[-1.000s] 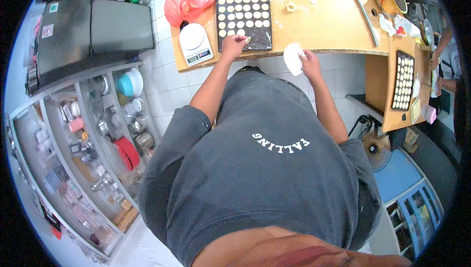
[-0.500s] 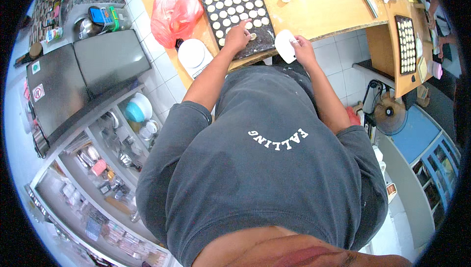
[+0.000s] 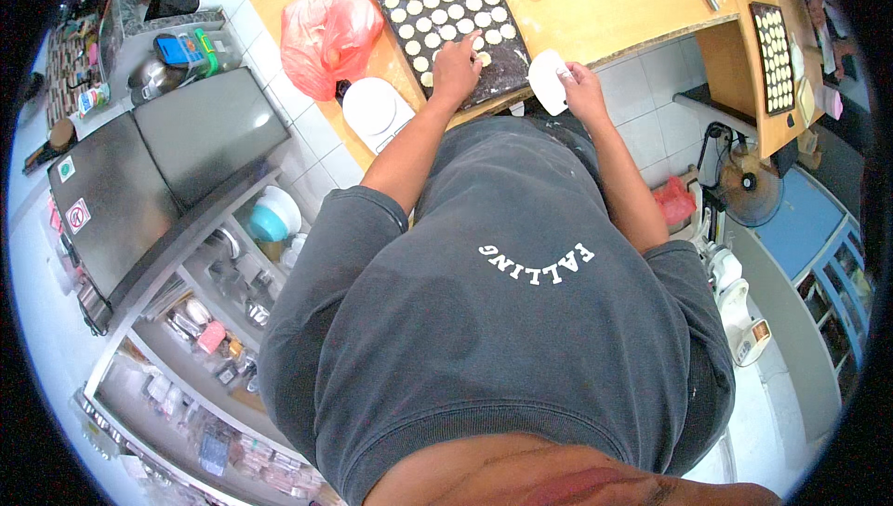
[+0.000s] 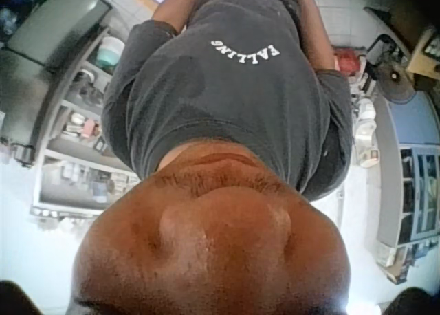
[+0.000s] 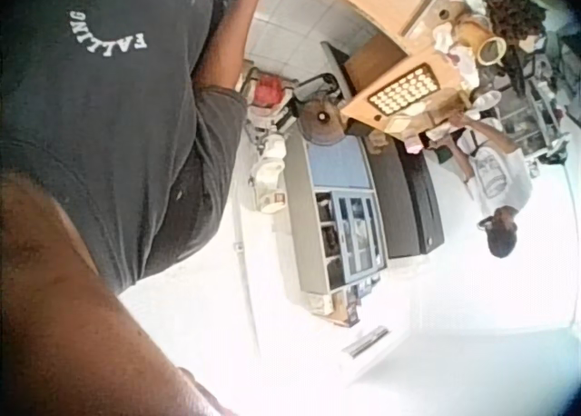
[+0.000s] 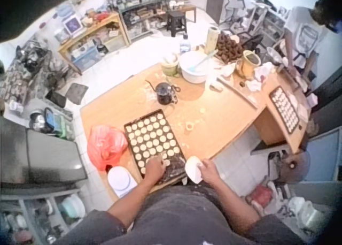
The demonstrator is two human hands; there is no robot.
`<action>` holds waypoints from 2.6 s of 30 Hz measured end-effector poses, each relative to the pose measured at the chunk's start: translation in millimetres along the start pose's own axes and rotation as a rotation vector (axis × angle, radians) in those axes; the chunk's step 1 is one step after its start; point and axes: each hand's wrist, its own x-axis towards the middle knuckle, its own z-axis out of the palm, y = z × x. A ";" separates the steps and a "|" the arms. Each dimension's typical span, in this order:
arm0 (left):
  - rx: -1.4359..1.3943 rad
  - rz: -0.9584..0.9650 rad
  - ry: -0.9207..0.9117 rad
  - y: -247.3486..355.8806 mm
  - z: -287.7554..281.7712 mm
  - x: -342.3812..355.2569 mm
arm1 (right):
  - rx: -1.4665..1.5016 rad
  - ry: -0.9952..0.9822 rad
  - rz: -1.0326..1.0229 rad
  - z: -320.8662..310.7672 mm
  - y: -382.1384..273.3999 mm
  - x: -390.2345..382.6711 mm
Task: The person uses a scraper and their hands to shape pieces of dough on a wooden counter, then places the formed pieces onto a tray.
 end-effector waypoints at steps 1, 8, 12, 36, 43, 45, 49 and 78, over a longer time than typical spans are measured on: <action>-0.008 0.001 0.009 -1.5 -0.5 0.8 | -0.009 -0.007 0.001 0.6 1.3 0.5; 0.038 0.022 -0.067 -1.4 -2.0 3.5 | -0.048 0.021 -0.066 1.9 5.3 0.7; 0.049 0.098 0.040 -7.6 3.2 1.6 | -0.046 0.012 -0.057 0.2 -4.3 -3.3; 0.105 0.043 0.096 3.2 13.1 -15.2 | -0.005 -0.023 -0.083 -1.8 -7.7 -6.0; 0.115 0.021 0.112 7.9 11.3 -17.5 | -0.033 -0.033 -0.080 -9.4 3.8 3.5; 0.079 0.004 0.128 11.7 7.5 -20.2 | -0.033 -0.057 -0.051 -11.9 6.8 8.6; 0.033 0.007 0.266 17.1 11.4 -21.6 | 0.033 -0.071 -0.088 -21.9 25.1 27.4; 0.069 -0.339 0.284 226.9 61.1 147.5 | -0.430 -0.078 -0.320 -188.3 -98.3 269.2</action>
